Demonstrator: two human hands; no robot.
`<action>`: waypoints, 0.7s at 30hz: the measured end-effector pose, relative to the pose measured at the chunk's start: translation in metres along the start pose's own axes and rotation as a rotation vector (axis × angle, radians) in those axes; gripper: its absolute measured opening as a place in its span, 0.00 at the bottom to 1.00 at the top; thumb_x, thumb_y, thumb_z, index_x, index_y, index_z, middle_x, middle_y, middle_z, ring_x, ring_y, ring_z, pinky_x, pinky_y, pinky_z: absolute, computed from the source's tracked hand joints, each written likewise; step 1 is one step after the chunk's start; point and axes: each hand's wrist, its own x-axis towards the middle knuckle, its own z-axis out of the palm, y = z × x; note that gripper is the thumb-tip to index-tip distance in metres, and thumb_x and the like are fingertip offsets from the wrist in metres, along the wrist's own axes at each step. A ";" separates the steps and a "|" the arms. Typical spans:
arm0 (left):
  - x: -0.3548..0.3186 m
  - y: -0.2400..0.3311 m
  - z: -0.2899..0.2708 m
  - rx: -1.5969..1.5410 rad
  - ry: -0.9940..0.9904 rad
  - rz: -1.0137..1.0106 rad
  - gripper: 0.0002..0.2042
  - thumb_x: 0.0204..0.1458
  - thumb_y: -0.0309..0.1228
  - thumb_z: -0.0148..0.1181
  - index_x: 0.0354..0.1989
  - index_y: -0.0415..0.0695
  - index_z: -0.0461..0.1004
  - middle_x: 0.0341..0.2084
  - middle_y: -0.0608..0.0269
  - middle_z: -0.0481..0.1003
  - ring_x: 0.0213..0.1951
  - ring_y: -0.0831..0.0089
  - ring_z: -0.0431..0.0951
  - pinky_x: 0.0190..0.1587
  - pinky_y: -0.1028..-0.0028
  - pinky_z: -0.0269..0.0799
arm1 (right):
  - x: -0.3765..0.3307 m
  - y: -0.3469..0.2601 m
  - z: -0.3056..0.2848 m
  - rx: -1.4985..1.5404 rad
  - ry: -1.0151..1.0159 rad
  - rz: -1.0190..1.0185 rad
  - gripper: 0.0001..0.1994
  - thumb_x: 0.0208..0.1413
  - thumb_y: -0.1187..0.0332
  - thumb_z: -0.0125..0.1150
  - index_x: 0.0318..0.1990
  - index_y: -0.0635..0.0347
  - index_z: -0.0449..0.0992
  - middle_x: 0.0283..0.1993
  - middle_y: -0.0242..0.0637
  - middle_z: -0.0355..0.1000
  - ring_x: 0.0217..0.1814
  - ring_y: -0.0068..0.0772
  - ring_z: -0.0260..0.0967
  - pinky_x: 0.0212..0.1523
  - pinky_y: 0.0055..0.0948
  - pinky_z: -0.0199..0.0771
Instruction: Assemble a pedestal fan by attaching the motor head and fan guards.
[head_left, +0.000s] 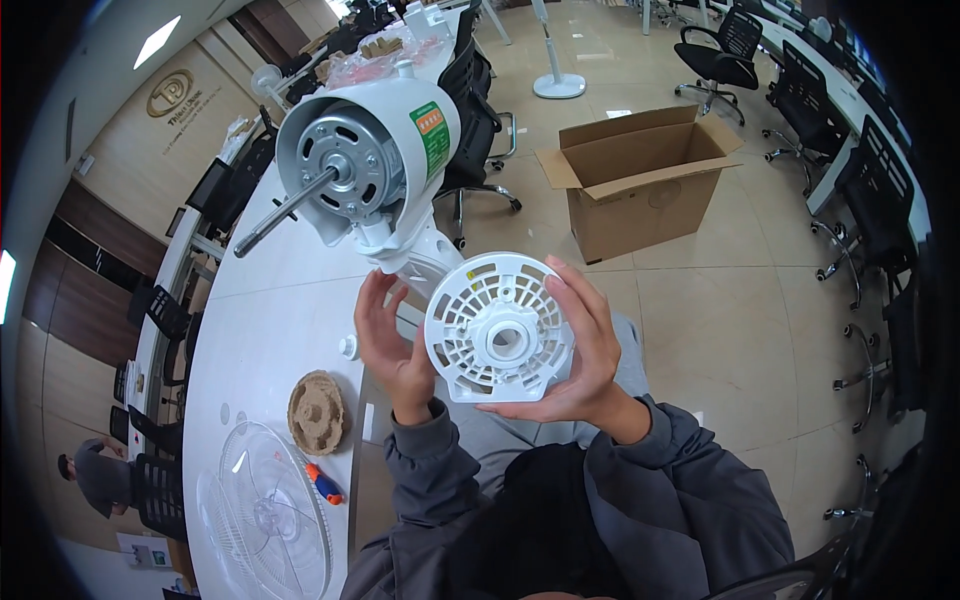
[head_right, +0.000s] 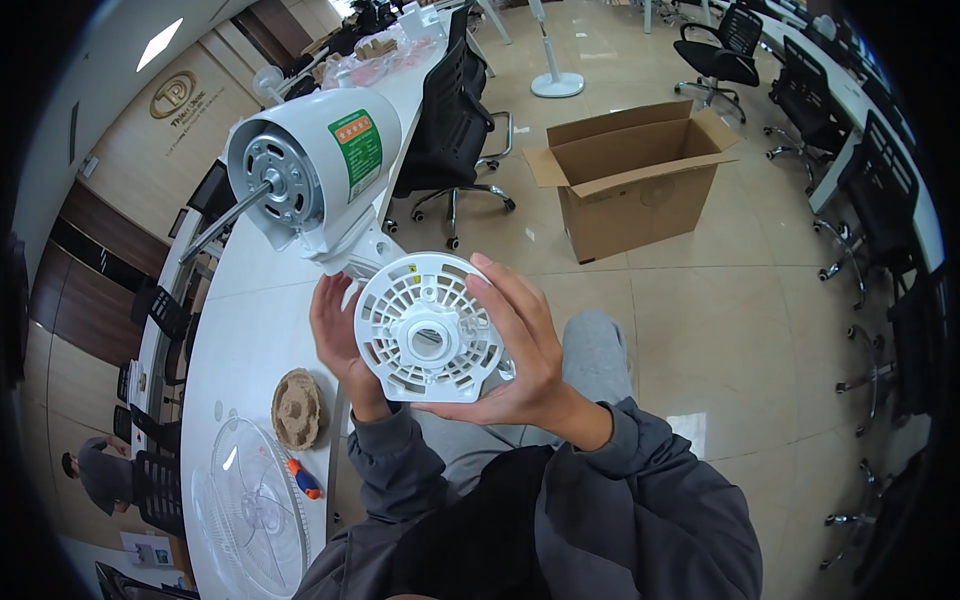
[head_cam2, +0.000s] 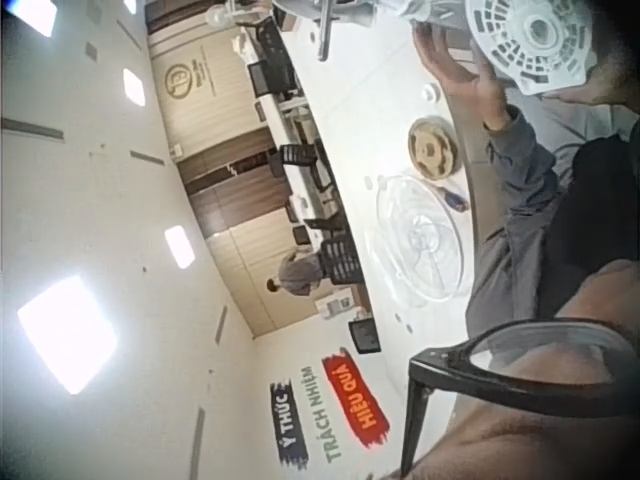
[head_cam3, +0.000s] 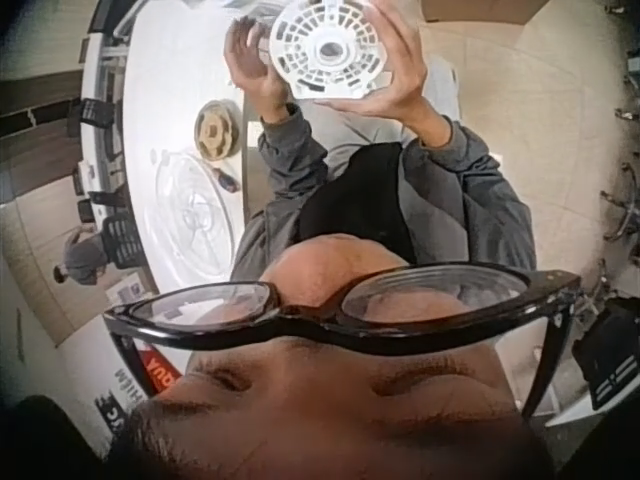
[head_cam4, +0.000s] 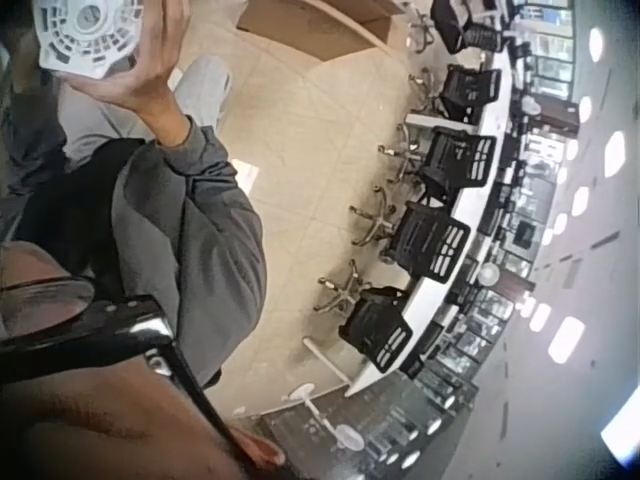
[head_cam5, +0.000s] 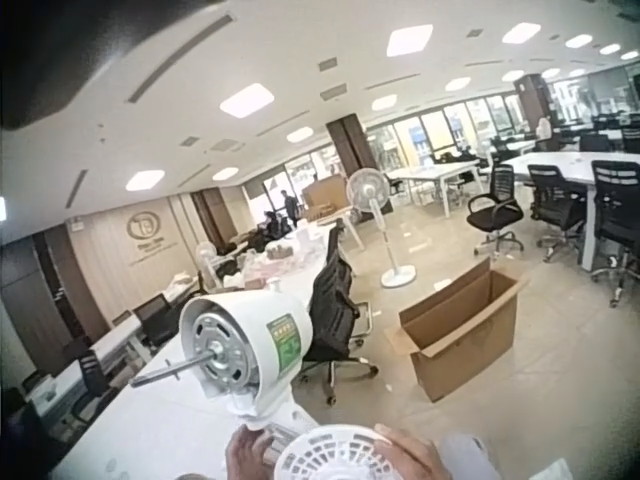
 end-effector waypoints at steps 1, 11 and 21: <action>-0.008 0.004 -0.002 0.030 0.076 0.025 0.31 0.51 0.25 0.63 0.65 0.31 0.61 0.58 0.47 0.69 0.59 0.56 0.72 0.62 0.59 0.66 | -0.003 0.003 0.000 -0.030 0.015 -0.009 0.54 0.26 0.53 0.87 0.63 0.73 0.66 0.65 0.58 0.64 0.64 0.55 0.67 0.62 0.42 0.70; -0.066 0.080 0.020 -0.362 -0.016 -0.481 0.18 0.56 0.22 0.64 0.54 0.30 0.72 0.47 0.55 0.78 0.49 0.73 0.76 0.54 0.71 0.70 | -0.022 0.017 0.018 0.106 -0.019 0.121 0.57 0.24 0.56 0.88 0.65 0.74 0.63 0.66 0.62 0.62 0.66 0.56 0.66 0.62 0.42 0.72; -0.065 0.074 0.024 -0.243 -0.045 -0.501 0.14 0.57 0.20 0.63 0.51 0.30 0.74 0.42 0.58 0.80 0.43 0.78 0.77 0.48 0.77 0.71 | -0.014 0.014 0.005 0.068 -0.157 0.146 0.52 0.27 0.60 0.84 0.65 0.72 0.65 0.69 0.62 0.56 0.70 0.60 0.59 0.63 0.46 0.68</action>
